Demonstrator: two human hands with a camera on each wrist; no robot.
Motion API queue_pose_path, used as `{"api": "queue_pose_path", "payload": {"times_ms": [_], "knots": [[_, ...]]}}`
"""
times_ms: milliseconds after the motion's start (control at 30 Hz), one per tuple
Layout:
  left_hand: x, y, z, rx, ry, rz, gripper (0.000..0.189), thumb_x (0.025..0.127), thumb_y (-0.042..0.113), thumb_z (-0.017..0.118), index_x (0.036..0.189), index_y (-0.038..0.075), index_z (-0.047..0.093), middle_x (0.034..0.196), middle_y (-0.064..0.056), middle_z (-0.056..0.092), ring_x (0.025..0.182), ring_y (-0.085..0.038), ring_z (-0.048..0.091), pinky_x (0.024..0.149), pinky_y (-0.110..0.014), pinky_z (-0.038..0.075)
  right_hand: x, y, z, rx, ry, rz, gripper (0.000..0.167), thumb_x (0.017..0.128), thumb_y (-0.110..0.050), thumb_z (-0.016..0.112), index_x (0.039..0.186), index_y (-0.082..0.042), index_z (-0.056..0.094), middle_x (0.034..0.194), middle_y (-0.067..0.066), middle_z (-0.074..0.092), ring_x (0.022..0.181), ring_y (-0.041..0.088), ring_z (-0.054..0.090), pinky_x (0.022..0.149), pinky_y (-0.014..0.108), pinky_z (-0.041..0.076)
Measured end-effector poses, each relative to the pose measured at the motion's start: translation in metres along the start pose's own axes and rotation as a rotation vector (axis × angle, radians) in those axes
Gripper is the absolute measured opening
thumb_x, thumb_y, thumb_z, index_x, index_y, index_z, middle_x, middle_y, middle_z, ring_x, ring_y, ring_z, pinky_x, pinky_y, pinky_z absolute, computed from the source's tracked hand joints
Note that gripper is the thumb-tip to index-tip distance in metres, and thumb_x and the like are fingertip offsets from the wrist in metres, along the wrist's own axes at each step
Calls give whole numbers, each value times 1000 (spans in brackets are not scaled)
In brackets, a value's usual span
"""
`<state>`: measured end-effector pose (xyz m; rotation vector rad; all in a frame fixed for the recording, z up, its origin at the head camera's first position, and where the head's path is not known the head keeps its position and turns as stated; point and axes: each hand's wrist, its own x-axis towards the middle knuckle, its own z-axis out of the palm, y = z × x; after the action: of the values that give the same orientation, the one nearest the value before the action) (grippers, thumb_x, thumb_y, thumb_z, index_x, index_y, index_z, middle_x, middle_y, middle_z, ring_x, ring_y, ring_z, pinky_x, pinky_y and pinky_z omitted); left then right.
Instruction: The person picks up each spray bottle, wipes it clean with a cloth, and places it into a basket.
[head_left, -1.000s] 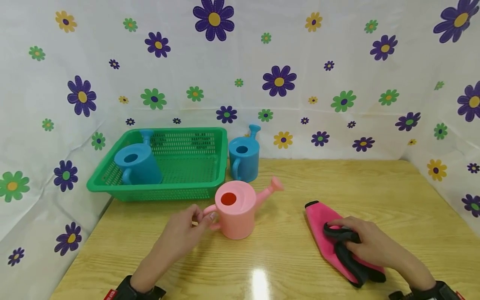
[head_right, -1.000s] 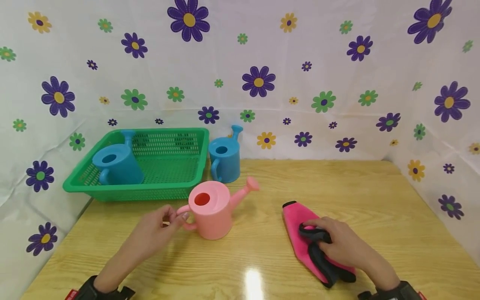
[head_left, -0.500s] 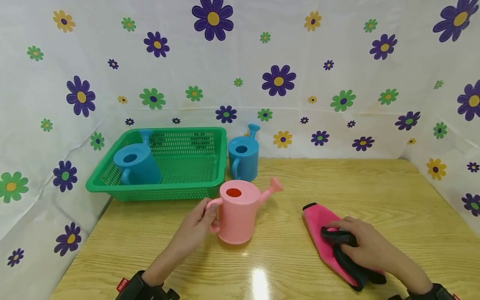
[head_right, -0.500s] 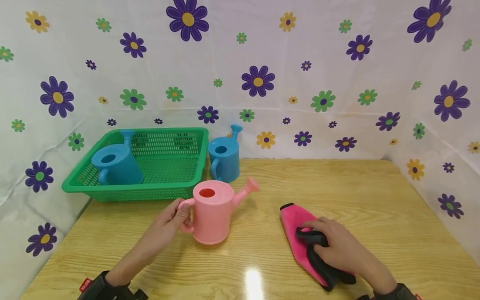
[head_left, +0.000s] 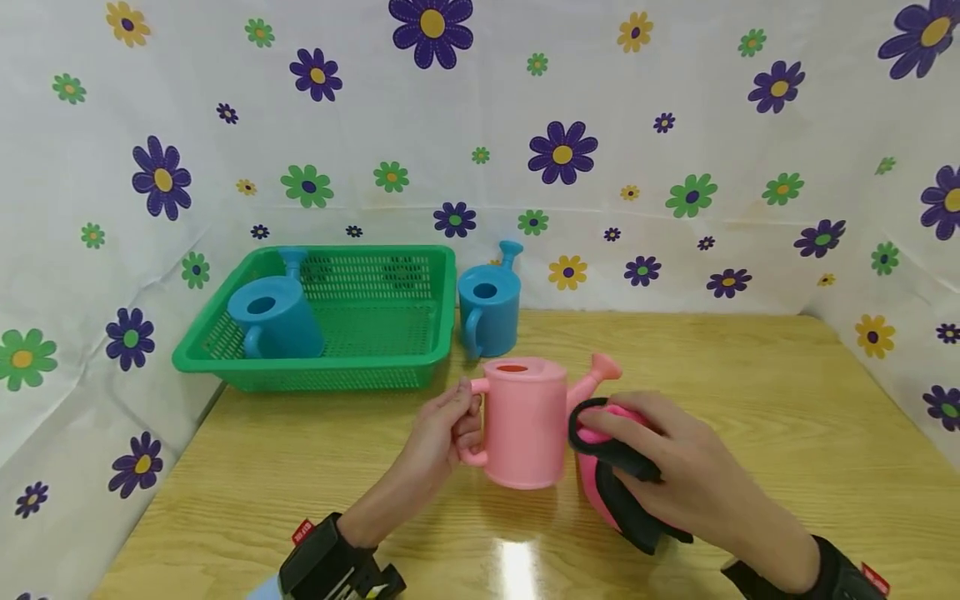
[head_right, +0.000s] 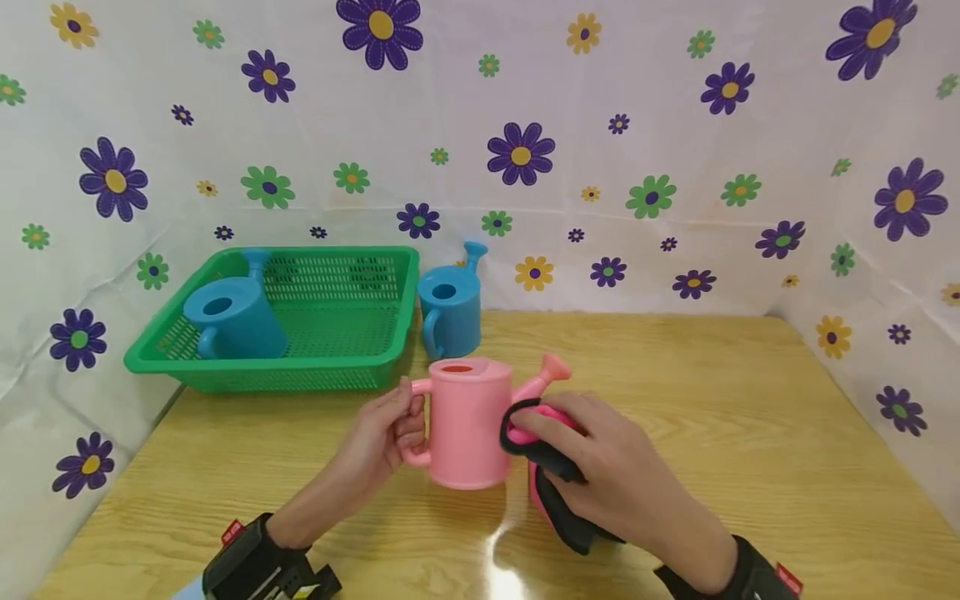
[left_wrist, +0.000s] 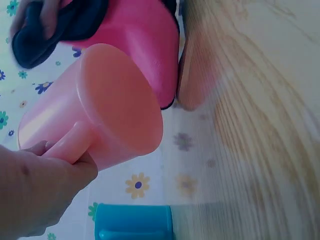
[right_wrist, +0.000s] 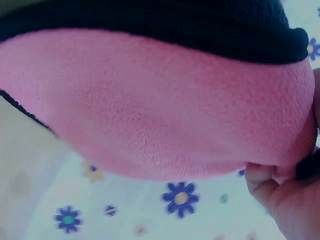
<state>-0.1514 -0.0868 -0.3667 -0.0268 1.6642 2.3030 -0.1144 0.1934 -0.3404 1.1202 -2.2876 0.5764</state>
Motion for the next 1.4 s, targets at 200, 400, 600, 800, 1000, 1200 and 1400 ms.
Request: {"api": "queue_pose_path", "payload": {"times_ms": [200, 400, 600, 800, 1000, 1200, 1400], "knots": [[0, -3, 9, 27, -114, -24, 45, 112, 39, 29, 79, 10, 40, 64, 6, 27, 55, -8, 27, 56, -21, 23, 28, -5, 14, -98, 15, -45, 37, 87, -12, 77, 123, -15, 67, 111, 7, 66, 91, 18, 64, 75, 36, 60], [0, -5, 13, 52, -155, -9, 48, 112, 43, 29, 79, 10, 39, 64, 6, 27, 54, -7, 25, 56, -20, 22, 35, -8, 19, -164, 15, -41, 57, 71, -6, 88, 121, -15, 64, 108, 6, 62, 84, 15, 63, 61, 30, 58], [1, -4, 18, 62, -154, 8, 49, 112, 44, 26, 79, 10, 38, 64, 7, 27, 54, -7, 25, 56, -20, 22, 38, -9, 20, -196, 20, -46, 59, 69, -6, 90, 120, -15, 63, 104, 5, 60, 79, 13, 60, 53, 27, 54], [-1, -5, 21, 88, -142, 25, 52, 111, 48, 27, 79, 9, 39, 64, 6, 27, 54, -7, 25, 55, -20, 22, 39, -10, 21, -215, 31, -32, 58, 68, -8, 91, 119, -13, 64, 103, 5, 60, 74, 13, 60, 50, 25, 51], [-2, -8, 23, 167, -171, 49, 58, 107, 58, 25, 81, 9, 37, 65, 5, 26, 54, -8, 25, 55, -21, 25, 40, -16, 25, -260, 5, 0, 58, 66, -11, 92, 117, -11, 66, 106, 8, 61, 66, 14, 60, 53, 26, 55], [-3, -8, 23, 236, -135, 73, 62, 106, 62, 25, 81, 8, 39, 65, 4, 27, 55, -10, 25, 54, -21, 26, 41, -19, 26, -298, -31, -5, 61, 63, -12, 93, 118, -10, 65, 101, 5, 57, 71, 13, 57, 55, 26, 55], [-5, -7, 24, 250, -119, 89, 64, 105, 65, 26, 81, 7, 40, 65, 2, 27, 55, -11, 25, 55, -22, 28, 40, -20, 27, -326, -26, -71, 63, 65, -13, 91, 122, -7, 65, 102, 6, 58, 82, 16, 56, 58, 28, 56]]}}
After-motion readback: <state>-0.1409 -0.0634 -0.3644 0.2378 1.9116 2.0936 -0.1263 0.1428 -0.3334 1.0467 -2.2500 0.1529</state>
